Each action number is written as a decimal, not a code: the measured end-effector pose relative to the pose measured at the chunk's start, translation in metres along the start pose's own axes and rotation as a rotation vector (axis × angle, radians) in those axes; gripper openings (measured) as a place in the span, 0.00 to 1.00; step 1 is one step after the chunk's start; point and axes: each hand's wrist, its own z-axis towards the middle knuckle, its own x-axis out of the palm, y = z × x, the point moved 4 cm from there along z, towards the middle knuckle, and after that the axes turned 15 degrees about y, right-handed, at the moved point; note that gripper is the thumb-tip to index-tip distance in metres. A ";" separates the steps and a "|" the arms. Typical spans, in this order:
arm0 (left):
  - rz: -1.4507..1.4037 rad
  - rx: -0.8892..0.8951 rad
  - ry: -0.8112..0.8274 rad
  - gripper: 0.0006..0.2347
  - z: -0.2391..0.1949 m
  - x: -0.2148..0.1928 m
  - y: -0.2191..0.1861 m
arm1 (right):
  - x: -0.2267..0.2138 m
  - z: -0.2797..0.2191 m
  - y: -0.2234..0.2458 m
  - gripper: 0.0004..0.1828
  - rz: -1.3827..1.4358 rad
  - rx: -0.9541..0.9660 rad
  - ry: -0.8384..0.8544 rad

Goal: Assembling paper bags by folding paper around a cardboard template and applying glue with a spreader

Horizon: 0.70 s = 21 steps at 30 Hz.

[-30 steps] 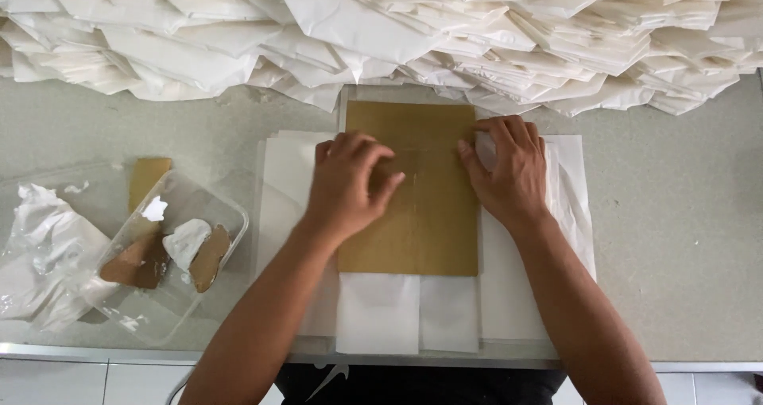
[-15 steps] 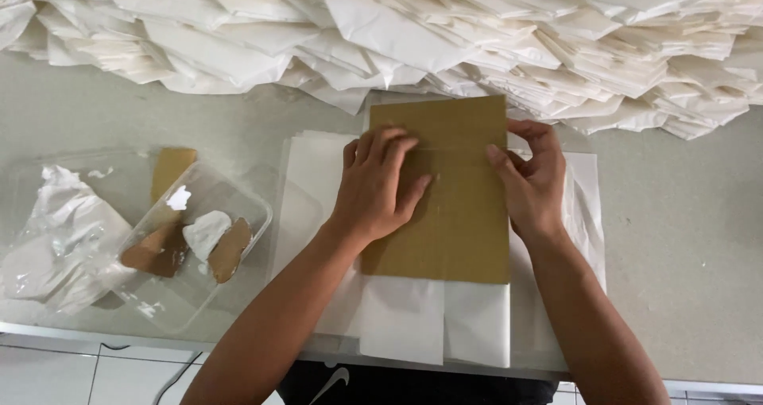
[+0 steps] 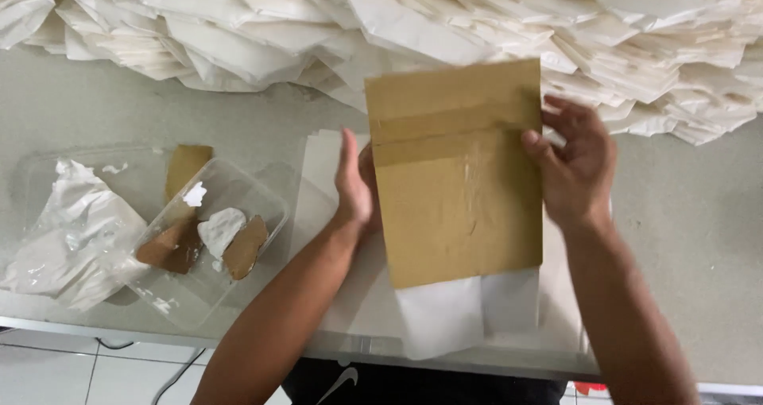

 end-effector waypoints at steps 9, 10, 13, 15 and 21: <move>-0.202 -0.376 -0.111 0.25 -0.004 -0.005 -0.005 | 0.062 0.042 0.106 0.13 -0.360 0.119 0.244; -0.140 -0.393 -0.073 0.21 -0.002 -0.009 -0.003 | 0.073 0.043 0.115 0.15 -0.423 0.064 0.306; -0.012 -0.418 -0.001 0.12 0.002 -0.020 -0.002 | 0.111 0.043 0.143 0.13 -0.572 -0.088 0.391; 0.055 -0.432 0.034 0.07 0.004 -0.027 -0.002 | 0.136 0.038 0.151 0.11 -0.657 -0.182 0.409; 0.316 -0.499 0.167 0.11 0.006 -0.024 -0.005 | 0.204 -0.016 0.117 0.17 -0.972 -1.000 0.673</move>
